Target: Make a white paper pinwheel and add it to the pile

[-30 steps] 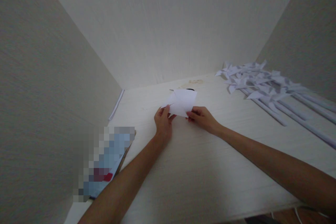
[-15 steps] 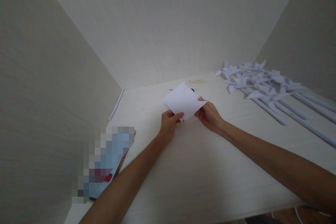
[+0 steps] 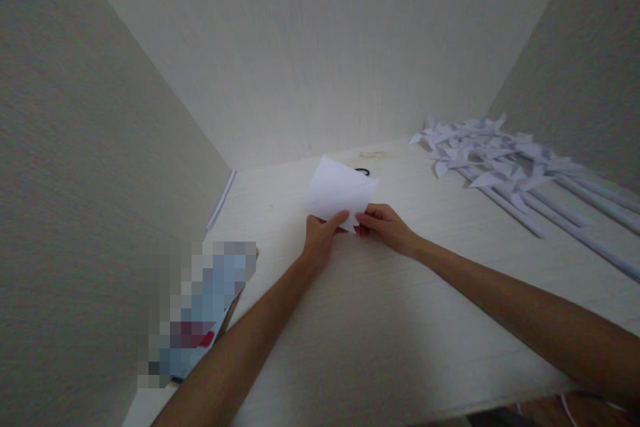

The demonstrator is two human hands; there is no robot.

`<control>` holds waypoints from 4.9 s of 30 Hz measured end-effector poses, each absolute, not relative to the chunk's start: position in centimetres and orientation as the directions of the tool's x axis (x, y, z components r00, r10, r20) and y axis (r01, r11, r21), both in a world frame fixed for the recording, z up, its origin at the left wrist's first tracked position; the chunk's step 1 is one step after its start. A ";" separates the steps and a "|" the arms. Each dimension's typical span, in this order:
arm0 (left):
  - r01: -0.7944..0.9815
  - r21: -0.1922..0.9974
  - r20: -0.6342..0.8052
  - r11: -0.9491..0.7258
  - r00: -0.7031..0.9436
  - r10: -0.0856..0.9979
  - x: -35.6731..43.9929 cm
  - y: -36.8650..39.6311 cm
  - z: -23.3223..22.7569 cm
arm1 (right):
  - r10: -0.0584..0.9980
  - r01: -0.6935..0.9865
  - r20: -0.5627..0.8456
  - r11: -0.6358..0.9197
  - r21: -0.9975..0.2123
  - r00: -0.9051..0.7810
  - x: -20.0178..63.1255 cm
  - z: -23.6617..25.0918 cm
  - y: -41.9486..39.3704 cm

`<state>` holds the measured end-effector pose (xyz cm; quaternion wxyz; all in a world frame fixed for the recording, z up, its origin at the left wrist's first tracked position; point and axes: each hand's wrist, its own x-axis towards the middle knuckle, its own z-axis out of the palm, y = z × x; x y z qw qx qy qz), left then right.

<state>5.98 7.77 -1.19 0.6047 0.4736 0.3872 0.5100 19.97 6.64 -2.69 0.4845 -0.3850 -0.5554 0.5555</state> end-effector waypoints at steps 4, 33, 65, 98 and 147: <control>-0.267 0.964 0.038 0.000 0.137 0.990 6.0 7.8 -1.4 | 0.956 -0.154 0.105 0.065 -0.986 -0.274 20.2 -2.8 6.6; -0.331 0.943 -0.003 0.027 0.072 0.997 6.1 7.7 -1.1 | 0.958 -0.023 0.079 0.076 -0.997 -0.276 19.8 -2.1 6.3; -0.322 0.947 0.005 0.008 0.042 0.999 6.2 7.8 -1.1 | 0.944 0.020 0.128 0.140 -0.990 -0.303 19.9 -2.0 6.3; -0.350 0.936 0.006 -0.043 -0.106 0.994 5.7 8.4 -1.4 | 0.997 -0.175 0.080 0.082 -0.981 0.020 20.1 -2.3 6.8; -0.382 0.924 0.011 -0.012 -0.006 1.000 6.3 7.5 -0.9 | 0.919 0.009 0.140 0.154 -0.988 -0.368 20.1 -2.3 6.5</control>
